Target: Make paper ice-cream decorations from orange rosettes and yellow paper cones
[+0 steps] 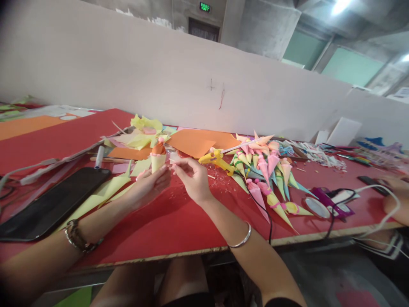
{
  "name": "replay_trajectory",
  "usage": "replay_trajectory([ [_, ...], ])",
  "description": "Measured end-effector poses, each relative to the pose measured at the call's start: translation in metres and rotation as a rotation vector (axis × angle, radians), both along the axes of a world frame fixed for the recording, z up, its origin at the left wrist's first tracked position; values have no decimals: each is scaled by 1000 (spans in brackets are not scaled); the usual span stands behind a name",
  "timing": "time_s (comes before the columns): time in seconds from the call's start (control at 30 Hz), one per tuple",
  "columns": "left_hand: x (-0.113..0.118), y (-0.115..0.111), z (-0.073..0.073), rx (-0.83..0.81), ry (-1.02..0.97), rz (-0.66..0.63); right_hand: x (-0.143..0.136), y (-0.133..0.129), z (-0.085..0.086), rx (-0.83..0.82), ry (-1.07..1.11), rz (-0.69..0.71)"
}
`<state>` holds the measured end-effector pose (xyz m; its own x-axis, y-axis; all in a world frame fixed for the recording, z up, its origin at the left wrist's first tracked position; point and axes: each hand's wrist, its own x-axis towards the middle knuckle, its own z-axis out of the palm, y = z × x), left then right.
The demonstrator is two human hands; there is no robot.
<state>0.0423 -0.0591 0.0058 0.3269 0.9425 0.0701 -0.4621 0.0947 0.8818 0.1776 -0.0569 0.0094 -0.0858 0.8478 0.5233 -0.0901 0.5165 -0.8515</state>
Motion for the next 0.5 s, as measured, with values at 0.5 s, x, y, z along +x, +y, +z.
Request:
replay_trajectory([
  [0.5,1,-2,2,4,18,-12,3,-3,5,38,-86,-59],
])
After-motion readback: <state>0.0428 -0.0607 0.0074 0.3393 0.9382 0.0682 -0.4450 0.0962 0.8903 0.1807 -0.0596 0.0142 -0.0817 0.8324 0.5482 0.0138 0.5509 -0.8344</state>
